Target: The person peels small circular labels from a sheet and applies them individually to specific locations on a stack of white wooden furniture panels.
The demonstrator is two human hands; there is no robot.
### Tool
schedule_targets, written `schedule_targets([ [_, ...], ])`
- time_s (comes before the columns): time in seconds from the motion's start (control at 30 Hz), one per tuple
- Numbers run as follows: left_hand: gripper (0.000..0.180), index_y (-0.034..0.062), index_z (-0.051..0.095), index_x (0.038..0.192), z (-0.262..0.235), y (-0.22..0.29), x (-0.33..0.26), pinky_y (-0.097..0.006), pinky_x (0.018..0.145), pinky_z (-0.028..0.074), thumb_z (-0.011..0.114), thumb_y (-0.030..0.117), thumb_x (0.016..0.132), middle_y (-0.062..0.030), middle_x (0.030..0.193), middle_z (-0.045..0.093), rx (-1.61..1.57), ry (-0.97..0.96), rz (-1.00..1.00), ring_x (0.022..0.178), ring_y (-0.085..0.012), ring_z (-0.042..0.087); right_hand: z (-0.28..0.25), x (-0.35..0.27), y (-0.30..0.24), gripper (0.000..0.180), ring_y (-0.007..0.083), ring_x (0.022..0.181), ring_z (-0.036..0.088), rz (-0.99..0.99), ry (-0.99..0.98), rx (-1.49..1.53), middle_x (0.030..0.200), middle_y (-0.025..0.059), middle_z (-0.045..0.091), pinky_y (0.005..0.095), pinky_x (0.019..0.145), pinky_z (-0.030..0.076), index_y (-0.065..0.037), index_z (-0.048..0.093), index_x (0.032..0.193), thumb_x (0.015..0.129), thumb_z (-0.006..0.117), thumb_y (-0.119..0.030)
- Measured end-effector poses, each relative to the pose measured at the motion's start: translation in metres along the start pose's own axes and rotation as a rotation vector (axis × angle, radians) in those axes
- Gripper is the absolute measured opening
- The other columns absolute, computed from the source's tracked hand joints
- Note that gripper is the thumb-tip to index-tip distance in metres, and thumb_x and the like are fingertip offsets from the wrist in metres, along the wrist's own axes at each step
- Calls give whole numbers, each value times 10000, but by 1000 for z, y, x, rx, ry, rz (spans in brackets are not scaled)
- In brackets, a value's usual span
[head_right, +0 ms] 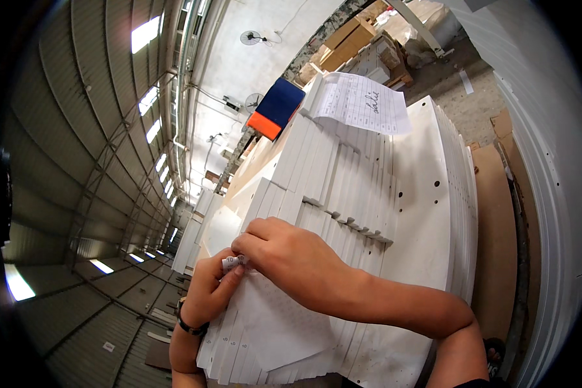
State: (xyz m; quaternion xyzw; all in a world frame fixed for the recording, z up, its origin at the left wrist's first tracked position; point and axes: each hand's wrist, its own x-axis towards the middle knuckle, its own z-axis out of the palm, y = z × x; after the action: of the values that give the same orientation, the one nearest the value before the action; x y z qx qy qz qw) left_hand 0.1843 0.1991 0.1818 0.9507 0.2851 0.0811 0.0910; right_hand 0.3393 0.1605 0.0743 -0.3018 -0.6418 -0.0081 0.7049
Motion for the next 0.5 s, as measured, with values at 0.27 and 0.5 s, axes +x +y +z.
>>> schedule_targets([
  [0.27,212,1,561,980,-1,-5,-1,-310,494,383,511,70,785,-140,601,514,66,-19,56,490,-234,474,-1,0,-11,136,258,789,548,10,14,-17,816,101,526,339,654,479,-9,518,861,733,552,-40],
  [0.5,190,-9,552,963,-4,1,-1,-287,550,404,477,72,809,-130,644,543,-5,-47,-33,551,-208,507,2,-1,-15,156,227,795,545,-32,73,-114,800,79,515,303,638,490,-19,520,864,711,538,-42],
])
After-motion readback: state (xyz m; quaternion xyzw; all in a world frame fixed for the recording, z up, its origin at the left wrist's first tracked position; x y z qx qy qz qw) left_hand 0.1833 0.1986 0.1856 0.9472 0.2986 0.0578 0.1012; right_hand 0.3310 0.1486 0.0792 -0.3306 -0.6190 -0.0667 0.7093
